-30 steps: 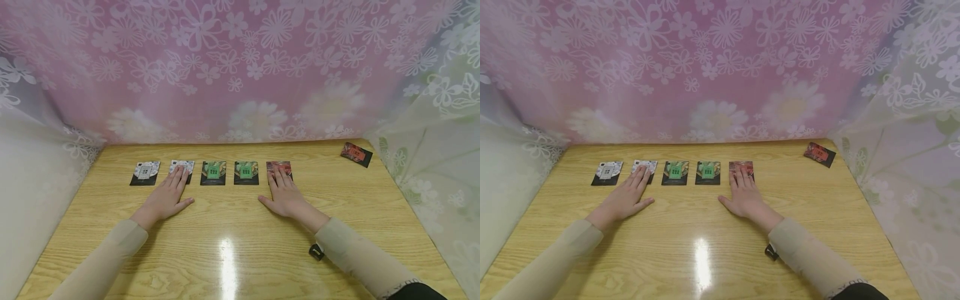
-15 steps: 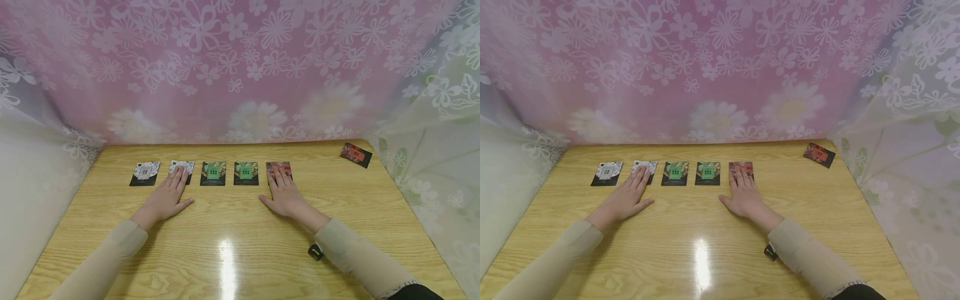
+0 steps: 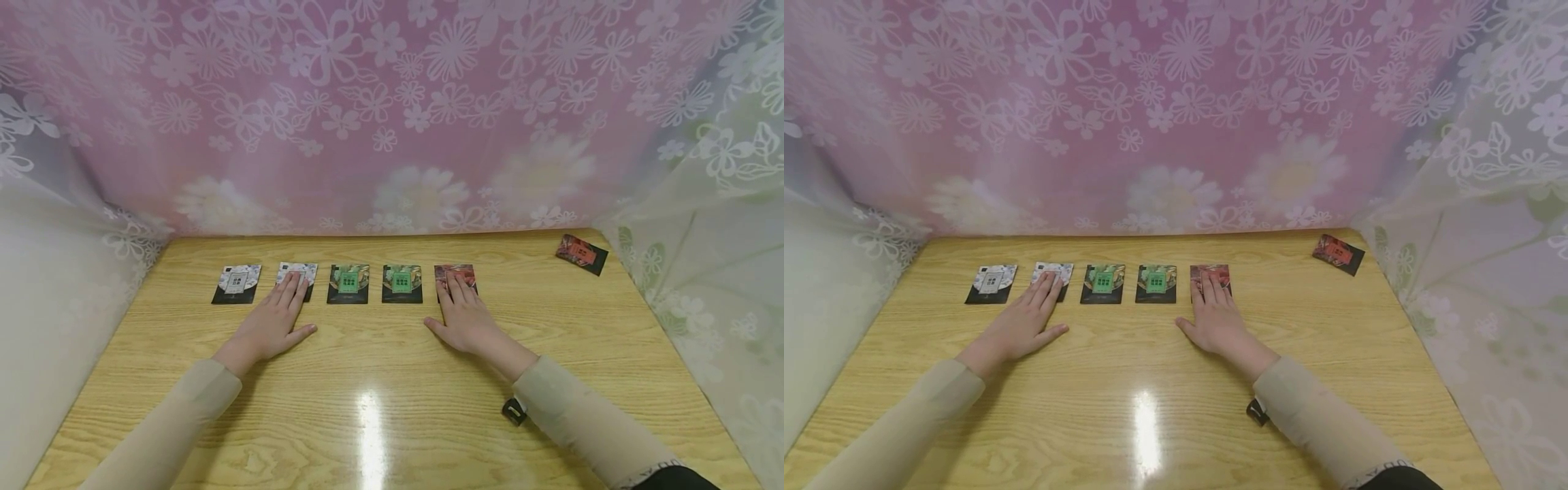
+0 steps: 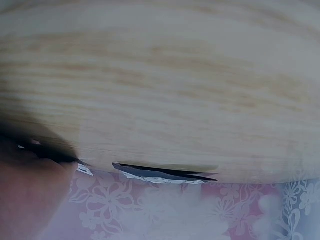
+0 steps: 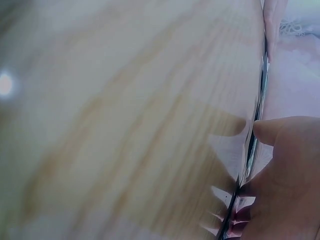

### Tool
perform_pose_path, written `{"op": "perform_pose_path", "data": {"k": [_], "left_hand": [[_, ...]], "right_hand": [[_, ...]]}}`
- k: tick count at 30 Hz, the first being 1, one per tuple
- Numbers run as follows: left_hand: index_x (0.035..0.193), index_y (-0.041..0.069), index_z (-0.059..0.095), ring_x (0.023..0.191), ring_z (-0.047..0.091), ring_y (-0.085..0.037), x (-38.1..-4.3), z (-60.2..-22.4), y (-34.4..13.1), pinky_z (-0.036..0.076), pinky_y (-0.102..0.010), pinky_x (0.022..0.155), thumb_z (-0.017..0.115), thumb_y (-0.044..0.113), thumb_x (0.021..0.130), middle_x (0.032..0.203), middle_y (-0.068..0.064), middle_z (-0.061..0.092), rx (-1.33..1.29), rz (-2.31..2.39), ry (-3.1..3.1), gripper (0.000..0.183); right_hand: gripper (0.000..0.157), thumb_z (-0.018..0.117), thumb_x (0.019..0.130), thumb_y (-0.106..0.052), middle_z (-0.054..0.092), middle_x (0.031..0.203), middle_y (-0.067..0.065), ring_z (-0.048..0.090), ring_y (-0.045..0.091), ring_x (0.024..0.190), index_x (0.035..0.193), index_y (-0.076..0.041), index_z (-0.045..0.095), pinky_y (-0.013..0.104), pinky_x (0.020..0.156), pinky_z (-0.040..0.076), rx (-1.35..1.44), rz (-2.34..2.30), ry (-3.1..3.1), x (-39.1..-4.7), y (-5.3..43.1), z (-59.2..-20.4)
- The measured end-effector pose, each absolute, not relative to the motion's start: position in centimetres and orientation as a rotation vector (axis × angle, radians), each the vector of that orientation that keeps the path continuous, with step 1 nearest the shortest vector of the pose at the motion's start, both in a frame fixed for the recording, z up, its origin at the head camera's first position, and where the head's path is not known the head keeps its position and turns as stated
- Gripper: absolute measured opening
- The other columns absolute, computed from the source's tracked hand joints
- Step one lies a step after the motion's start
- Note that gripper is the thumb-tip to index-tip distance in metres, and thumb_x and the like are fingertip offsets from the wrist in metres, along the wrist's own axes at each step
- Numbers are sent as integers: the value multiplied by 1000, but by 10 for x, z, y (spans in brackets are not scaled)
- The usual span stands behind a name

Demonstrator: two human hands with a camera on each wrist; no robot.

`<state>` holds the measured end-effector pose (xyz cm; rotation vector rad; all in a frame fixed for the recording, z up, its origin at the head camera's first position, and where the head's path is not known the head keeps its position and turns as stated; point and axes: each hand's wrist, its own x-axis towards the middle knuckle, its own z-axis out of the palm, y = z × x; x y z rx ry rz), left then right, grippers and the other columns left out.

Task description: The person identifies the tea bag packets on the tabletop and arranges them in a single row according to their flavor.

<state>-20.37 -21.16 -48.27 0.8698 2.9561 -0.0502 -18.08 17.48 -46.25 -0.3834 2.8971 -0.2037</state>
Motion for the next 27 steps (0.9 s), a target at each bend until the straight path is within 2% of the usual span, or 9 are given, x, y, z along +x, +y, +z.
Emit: {"op": "perform_pose_path", "data": {"k": [14,21,27], "left_hand": [[152,5,4,146,0,-33,-204,-486,-212,13,-48,118,29,68,92,158,-18,-1,875,-34,2985,91],[152,4,6,146,0,-33,-204,-488,-213,15,-50,117,32,67,92,158,-18,0,884,-10,2986,91],[152,6,2,146,-3,-32,-206,-491,-214,13,-48,118,28,70,91,158,-17,-4,867,-35,2982,93]], "right_hand": [[81,42,96,-53,5,156,25,3,40,144,151,-1,15,54,116,9,-411,-259,2954,-186,181,-464],[79,43,96,-51,8,155,25,5,40,143,150,1,18,57,115,11,-362,-285,3036,-197,202,-466],[80,41,97,-52,5,155,26,4,41,143,150,1,13,59,114,8,-309,-249,3051,-206,228,-464]]}}
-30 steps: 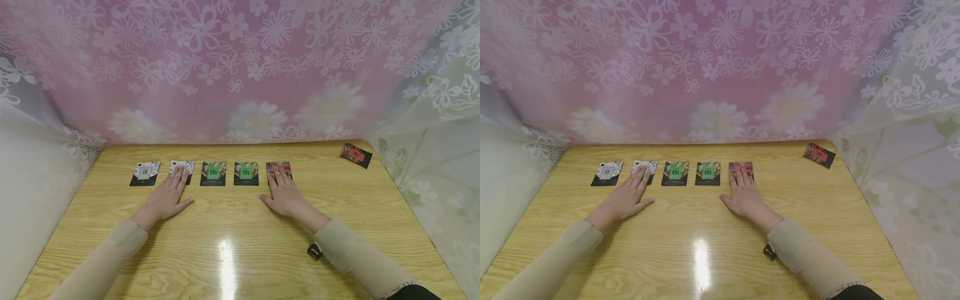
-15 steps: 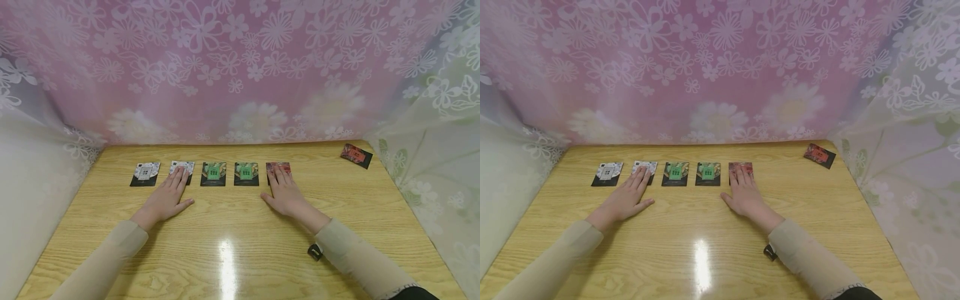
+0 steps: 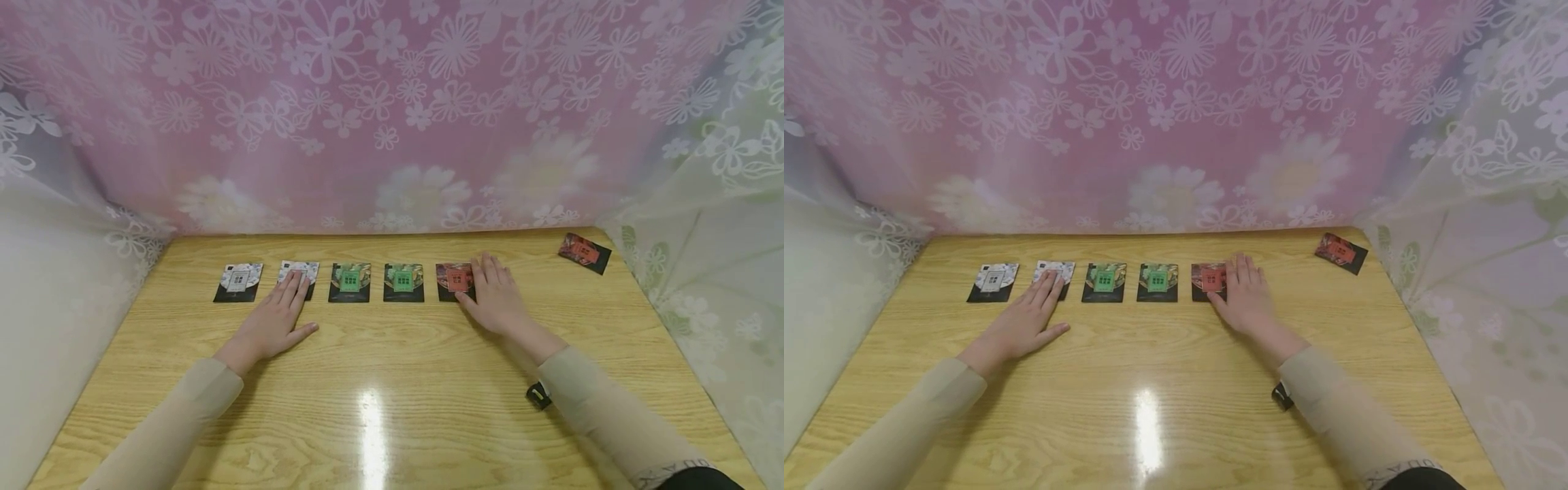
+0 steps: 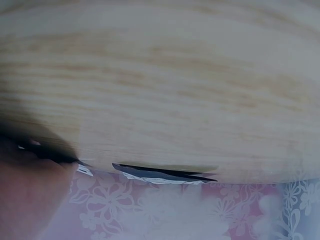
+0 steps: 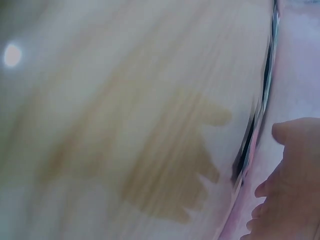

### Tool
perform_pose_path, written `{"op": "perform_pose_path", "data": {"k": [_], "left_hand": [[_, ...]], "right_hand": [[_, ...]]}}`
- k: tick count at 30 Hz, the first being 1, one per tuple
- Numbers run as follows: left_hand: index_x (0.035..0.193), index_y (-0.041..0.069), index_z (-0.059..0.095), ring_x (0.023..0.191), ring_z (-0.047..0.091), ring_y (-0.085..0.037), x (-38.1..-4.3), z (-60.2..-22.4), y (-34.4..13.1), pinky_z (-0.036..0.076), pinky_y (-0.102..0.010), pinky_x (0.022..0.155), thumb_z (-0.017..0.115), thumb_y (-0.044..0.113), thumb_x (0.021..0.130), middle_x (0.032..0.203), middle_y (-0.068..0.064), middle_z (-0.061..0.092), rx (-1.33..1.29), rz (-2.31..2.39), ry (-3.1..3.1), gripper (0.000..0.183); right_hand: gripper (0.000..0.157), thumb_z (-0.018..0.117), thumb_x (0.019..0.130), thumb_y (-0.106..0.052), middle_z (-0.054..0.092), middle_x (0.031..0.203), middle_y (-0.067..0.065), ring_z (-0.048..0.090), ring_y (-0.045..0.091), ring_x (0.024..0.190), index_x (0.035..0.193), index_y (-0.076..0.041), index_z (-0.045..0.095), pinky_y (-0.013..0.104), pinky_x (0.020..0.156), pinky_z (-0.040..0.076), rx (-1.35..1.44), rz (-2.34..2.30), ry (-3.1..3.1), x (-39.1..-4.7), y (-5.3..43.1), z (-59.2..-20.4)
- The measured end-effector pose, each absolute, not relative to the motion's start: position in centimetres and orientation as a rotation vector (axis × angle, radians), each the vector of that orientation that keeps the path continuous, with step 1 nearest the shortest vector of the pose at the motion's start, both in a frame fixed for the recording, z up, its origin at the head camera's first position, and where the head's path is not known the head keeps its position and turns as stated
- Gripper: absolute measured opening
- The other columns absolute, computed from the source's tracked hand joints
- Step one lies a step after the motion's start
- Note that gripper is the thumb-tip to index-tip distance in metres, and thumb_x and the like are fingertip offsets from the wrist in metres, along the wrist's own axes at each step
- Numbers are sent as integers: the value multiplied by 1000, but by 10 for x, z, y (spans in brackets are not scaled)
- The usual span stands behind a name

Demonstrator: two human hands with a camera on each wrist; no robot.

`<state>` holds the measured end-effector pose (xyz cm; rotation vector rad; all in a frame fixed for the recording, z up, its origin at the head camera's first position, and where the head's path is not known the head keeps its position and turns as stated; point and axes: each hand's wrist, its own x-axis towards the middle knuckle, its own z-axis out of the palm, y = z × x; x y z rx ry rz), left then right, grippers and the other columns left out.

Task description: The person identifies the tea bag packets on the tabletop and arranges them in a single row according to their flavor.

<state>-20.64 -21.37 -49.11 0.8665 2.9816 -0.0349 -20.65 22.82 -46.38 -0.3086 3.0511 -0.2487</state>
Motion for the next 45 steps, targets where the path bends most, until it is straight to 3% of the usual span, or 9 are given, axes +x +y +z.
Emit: {"op": "perform_pose_path", "data": {"k": [19,37,45], "left_hand": [[152,6,1,146,-2,-31,-208,-489,-213,12,-47,118,26,70,91,158,-16,-4,871,-42,2975,92],[152,4,4,146,-1,-33,-206,-486,-212,13,-48,118,29,68,92,158,-17,-3,870,-53,2972,92],[152,5,3,146,-1,-32,-206,-487,-212,13,-48,118,28,69,91,158,-17,-3,865,-48,2969,92]], "right_hand": [[92,34,95,-60,-11,152,30,-7,48,140,149,7,1,64,112,4,-164,-300,3062,-222,302,-454],[102,28,91,-69,-27,148,29,-21,50,135,146,4,-18,68,108,-2,14,-359,3001,-238,363,-445],[104,28,91,-69,-17,148,37,-14,52,137,145,12,-10,65,109,-4,55,-386,2986,-241,388,-454]]}}
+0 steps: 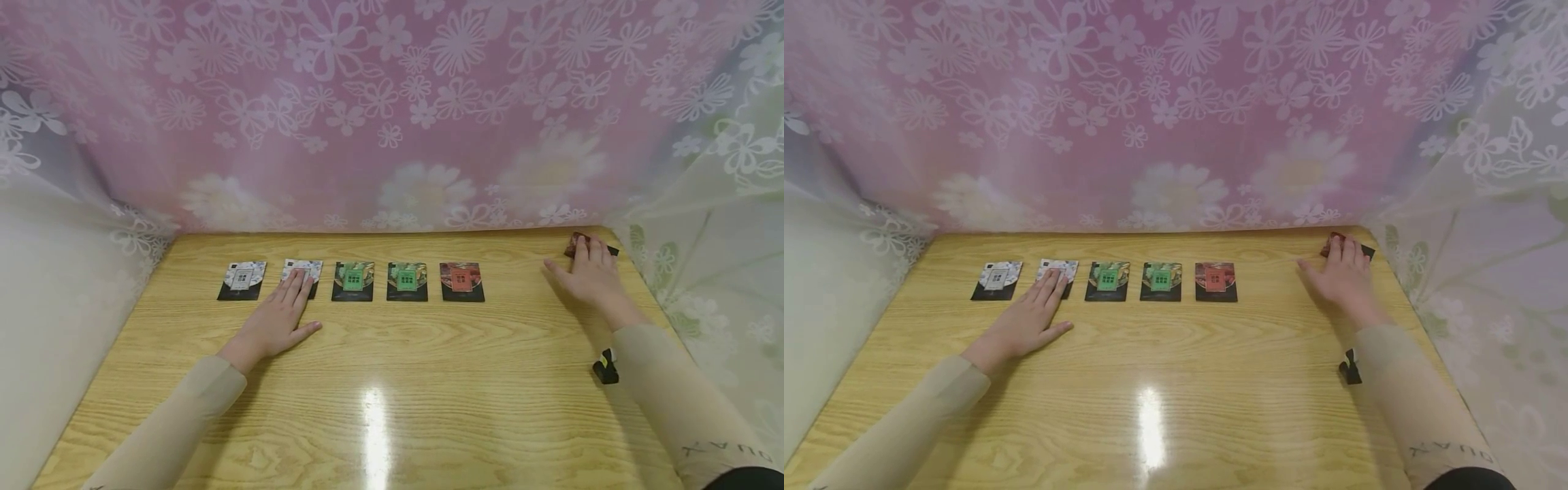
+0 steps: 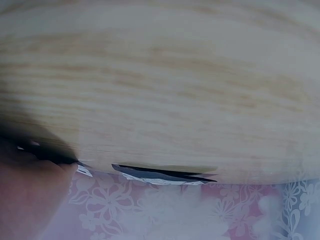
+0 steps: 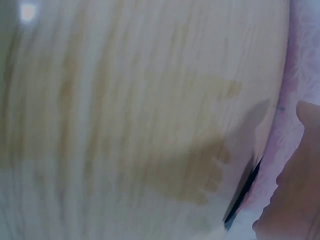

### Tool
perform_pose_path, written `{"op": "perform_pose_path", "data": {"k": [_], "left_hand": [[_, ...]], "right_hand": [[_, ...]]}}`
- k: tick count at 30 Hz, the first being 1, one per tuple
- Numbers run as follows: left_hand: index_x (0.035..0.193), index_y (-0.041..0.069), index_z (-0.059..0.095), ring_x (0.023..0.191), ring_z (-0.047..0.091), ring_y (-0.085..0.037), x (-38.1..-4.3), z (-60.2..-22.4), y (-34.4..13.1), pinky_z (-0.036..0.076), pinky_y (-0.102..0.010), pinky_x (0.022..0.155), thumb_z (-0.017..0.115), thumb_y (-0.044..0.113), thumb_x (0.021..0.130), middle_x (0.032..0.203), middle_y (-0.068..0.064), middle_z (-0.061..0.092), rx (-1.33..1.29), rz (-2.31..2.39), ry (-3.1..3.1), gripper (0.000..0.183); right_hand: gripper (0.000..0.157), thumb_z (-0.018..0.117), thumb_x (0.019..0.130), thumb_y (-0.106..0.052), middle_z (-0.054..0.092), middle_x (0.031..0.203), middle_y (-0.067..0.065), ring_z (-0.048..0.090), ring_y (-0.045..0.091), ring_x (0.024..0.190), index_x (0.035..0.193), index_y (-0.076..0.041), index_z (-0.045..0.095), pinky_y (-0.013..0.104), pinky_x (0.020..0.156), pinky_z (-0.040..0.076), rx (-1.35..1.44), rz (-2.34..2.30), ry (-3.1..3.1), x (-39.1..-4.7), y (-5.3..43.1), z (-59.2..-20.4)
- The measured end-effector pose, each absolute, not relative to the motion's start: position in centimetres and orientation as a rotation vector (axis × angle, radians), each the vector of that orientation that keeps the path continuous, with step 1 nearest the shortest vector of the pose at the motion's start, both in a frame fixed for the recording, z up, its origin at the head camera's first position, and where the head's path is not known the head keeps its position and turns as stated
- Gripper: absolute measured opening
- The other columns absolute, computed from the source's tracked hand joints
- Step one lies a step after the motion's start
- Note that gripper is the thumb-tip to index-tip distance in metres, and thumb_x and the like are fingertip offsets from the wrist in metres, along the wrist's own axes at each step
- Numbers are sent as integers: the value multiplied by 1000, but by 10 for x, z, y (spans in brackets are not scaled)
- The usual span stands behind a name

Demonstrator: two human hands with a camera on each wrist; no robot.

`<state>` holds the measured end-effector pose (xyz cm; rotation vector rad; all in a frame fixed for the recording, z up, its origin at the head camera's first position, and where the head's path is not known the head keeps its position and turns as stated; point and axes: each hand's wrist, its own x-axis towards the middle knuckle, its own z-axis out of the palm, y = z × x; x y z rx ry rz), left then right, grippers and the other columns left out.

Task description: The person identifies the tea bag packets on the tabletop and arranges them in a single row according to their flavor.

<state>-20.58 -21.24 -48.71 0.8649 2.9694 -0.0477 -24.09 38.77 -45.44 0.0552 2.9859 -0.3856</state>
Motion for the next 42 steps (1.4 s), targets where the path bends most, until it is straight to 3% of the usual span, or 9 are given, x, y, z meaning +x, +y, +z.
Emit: {"op": "perform_pose_path", "data": {"k": [20,28,37,42], "left_hand": [[152,4,1,146,-2,-33,-207,-485,-212,13,-48,118,25,68,92,158,-19,-4,883,-73,2963,91],[152,4,4,146,0,-33,-206,-487,-212,15,-48,117,31,66,92,158,-19,-2,884,-29,2982,91],[152,5,0,146,-3,-33,-206,-488,-213,12,-48,118,25,68,92,158,-18,-6,859,-63,2960,91],[152,4,3,146,-1,-34,-207,-490,-213,14,-49,117,30,67,92,158,-19,-3,878,-31,2980,91]], "right_hand": [[96,24,94,-64,-15,147,39,-13,56,134,147,10,-6,68,107,-3,-11,-393,2926,-240,418,-460],[91,17,96,-61,-21,144,40,-15,59,131,144,9,-15,69,106,-3,-43,-374,2848,-243,424,-470],[98,14,94,-65,-24,140,43,-17,60,129,140,15,-17,68,107,-4,-1,-336,2853,-244,411,-474],[101,15,93,-66,-24,139,44,-17,61,128,140,18,-15,68,107,-3,0,-323,2871,-240,401,-476]]}}
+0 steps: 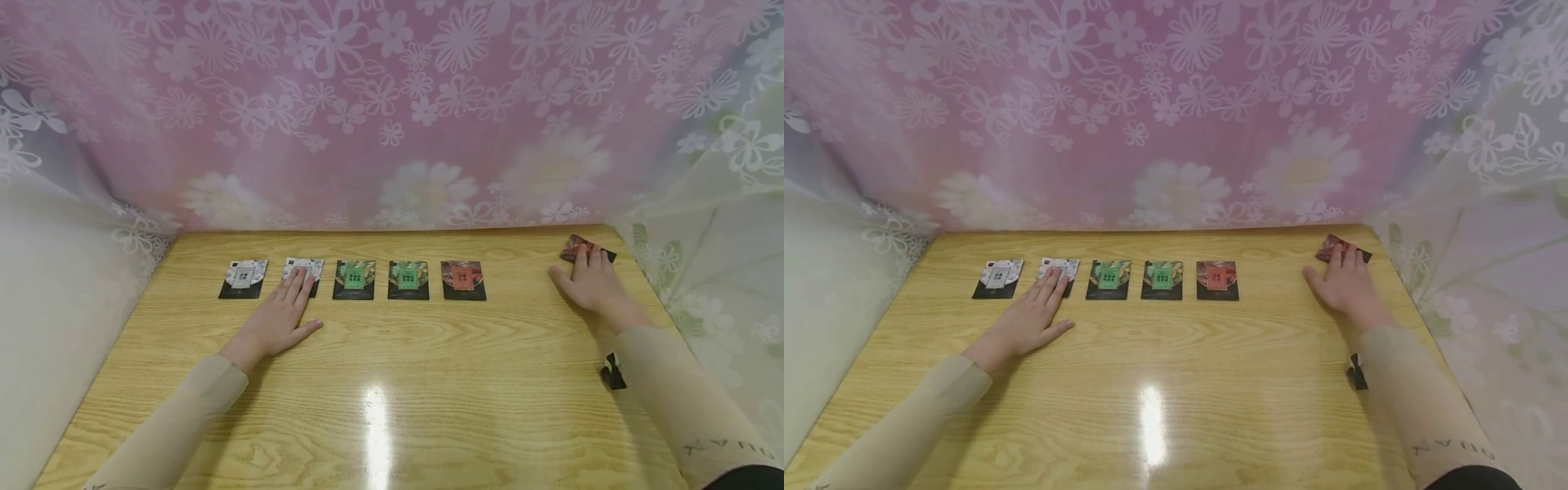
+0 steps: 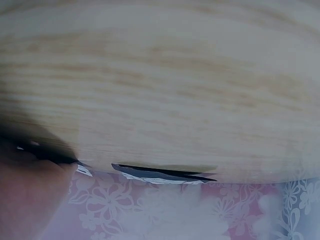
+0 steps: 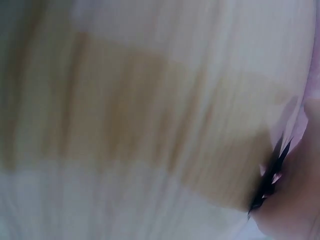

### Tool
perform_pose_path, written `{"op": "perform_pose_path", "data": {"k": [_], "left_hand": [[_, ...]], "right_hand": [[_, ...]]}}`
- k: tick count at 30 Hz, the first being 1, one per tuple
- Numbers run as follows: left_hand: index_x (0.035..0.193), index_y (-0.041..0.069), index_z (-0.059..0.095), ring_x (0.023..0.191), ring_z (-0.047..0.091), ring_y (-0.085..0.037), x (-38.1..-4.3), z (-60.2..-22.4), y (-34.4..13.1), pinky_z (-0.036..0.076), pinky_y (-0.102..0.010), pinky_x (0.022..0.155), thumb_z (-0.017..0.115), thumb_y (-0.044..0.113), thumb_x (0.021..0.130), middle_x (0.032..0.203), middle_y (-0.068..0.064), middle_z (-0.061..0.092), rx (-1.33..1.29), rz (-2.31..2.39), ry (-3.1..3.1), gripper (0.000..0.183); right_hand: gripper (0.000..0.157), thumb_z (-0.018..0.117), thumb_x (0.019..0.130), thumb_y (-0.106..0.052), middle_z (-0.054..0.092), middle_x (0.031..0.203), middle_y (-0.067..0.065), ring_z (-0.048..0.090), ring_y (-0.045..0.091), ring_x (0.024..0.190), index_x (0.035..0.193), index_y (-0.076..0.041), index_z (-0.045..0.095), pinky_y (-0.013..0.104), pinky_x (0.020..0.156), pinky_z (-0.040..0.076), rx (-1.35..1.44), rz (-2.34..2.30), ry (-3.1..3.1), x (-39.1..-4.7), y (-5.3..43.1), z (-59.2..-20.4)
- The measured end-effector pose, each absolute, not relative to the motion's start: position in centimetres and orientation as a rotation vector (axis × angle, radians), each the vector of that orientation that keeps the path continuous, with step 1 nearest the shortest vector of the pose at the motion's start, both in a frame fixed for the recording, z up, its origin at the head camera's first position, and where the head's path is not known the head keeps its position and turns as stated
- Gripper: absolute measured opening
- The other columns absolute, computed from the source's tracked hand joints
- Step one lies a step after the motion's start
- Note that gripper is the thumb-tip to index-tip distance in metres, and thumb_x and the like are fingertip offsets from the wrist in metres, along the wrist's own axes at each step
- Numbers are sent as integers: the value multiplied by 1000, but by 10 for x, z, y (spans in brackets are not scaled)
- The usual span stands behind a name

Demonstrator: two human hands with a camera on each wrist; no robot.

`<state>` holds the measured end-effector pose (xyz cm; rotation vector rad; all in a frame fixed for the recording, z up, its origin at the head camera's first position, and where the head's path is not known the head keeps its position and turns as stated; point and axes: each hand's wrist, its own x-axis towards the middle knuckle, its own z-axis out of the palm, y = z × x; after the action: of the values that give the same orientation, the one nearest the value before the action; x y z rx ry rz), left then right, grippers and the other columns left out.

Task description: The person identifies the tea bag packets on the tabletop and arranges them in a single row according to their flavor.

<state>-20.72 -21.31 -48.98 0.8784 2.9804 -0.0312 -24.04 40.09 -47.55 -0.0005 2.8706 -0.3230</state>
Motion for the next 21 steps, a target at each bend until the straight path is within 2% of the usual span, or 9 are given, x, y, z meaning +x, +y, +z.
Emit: {"op": "perform_pose_path", "data": {"k": [11,21], "left_hand": [[152,4,2,146,-3,-33,-208,-489,-213,14,-49,117,28,68,92,158,-18,-4,870,-47,2975,91],[152,5,2,146,-3,-33,-207,-488,-212,13,-48,118,27,68,92,158,-18,-5,864,-58,2970,91]], "right_hand": [[106,12,91,-71,-17,138,49,-10,64,128,140,19,-12,66,109,1,83,-252,2851,-231,360,-468],[106,15,90,-72,-15,142,45,-10,61,131,142,17,-9,65,110,1,137,-263,2837,-222,324,-465]]}}
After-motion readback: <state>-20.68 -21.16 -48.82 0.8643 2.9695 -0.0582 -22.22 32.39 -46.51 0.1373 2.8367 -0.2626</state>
